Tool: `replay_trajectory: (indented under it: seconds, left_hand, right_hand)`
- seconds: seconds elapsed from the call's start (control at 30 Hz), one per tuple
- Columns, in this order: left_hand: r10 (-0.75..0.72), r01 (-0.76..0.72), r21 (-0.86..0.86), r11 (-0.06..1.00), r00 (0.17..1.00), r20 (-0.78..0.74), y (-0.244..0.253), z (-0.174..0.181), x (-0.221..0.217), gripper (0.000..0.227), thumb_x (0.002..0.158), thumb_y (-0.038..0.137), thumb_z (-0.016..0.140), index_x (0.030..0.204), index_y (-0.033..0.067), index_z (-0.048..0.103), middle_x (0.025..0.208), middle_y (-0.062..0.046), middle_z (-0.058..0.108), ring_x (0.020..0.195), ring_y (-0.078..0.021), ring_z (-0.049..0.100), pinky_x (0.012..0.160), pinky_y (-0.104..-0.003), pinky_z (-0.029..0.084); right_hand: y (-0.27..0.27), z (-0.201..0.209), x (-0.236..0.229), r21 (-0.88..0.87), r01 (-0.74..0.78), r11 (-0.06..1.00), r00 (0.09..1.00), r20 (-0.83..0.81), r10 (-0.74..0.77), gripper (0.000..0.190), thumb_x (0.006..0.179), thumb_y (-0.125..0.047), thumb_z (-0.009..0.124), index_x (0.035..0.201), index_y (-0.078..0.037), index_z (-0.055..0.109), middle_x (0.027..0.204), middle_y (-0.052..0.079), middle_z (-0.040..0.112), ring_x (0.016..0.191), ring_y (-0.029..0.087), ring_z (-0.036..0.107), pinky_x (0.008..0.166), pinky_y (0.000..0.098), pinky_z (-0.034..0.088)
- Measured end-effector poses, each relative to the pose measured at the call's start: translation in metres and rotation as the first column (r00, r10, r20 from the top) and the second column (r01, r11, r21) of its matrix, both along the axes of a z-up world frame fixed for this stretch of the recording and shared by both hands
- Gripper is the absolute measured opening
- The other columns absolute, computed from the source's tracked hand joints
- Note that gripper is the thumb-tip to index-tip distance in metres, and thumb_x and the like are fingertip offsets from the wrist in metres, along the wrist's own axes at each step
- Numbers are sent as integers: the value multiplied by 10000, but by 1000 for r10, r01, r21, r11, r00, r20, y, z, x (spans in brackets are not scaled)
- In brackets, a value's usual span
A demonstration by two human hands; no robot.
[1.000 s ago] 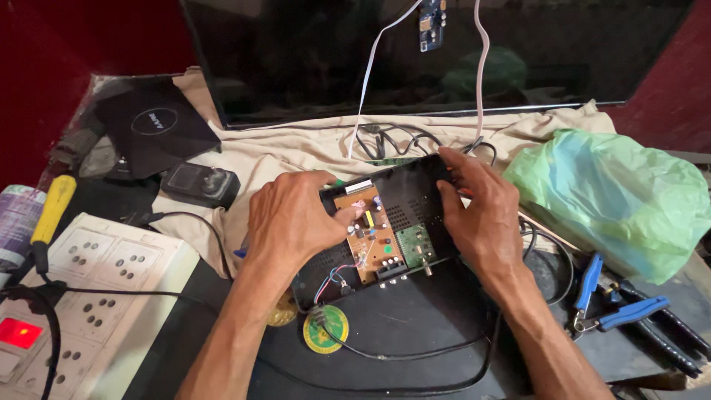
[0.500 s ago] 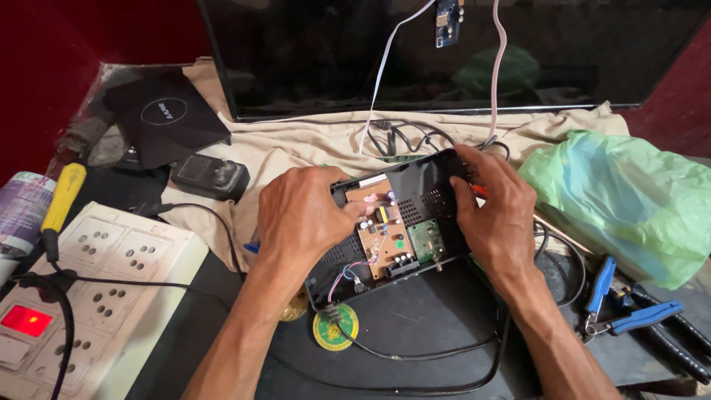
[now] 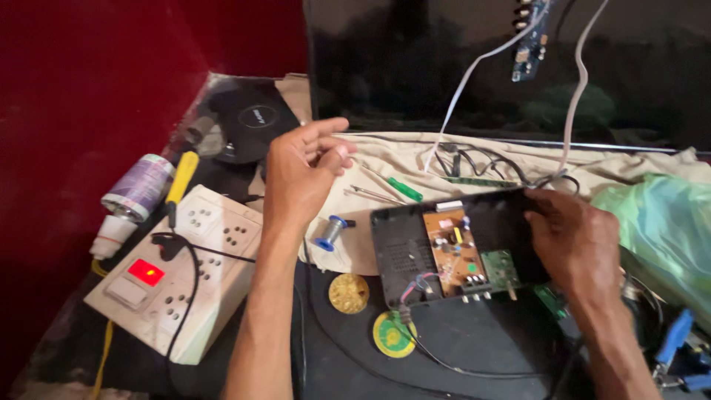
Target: The person works on a disassembled electronic device, likely a set-top box, using a screwdriver to adjust components on the circuit board. They also use pliers to manipulate wires and connectors. The task involves careful handling of small electronic parts and tools.
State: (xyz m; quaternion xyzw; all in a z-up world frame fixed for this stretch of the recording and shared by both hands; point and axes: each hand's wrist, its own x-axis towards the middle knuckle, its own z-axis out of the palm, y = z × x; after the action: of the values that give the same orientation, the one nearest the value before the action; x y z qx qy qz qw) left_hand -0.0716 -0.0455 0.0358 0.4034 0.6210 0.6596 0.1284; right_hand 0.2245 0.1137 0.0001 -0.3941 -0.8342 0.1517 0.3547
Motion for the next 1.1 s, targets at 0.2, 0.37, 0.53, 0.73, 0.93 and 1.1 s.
replay_trajectory:
  seconds: [0.2,0.37,0.53,0.73,0.93,1.1]
  left_hand:
    - [125,-192,-237,952,954,-274,-4,-11,-2,241,853,-76,595,987,-14,786,849,-168,793,725,-209,776,685,-333,599]
    - [108,-322,-350,880,852,-512,3,-29,5,265,742,-94,648,923,27,800,918,-234,740,892,-383,730,802,-450,563]
    - [90,-281,-339,898,872,-482,11,-36,6,349,746,-90,656,1049,45,764,963,-204,745,948,-372,728,832,-441,562]
    - [29,-203,-405,891,918,-396,17,-41,7,401,737,-91,649,1091,66,755,1015,-163,756,998,-344,721,844,-428,555]
    - [59,-264,-419,869,896,-441,20,-47,3,321,828,-69,612,1066,70,776,974,-174,765,946,-323,746,833,-428,567]
    - [77,-283,-389,877,881,-468,19,-48,0,228,849,-23,663,1027,52,785,928,-200,737,890,-351,717,775,-454,540]
  right_hand:
    - [-4,10,3,-123,77,989,996,58,-70,380,854,-64,744,1233,-79,752,1040,159,782,925,275,769,853,375,596]
    - [-4,10,7,-129,75,989,996,57,-68,408,815,-54,723,1222,-77,755,1011,148,790,898,259,777,865,370,602]
    - [-2,7,7,-138,66,988,997,44,-60,405,821,-62,717,1225,-73,752,1019,148,789,894,256,773,859,373,604]
    - [-3,5,8,-144,40,989,999,25,-37,403,832,-60,719,1234,-74,744,1011,156,788,891,259,771,851,378,598]
    - [-5,7,6,-129,64,990,997,58,-57,384,848,-91,735,1232,-88,747,973,163,786,869,273,778,830,380,608]
    - [-4,8,5,-115,82,990,993,90,-72,359,852,-103,749,1210,-89,757,950,167,787,869,285,779,829,392,606]
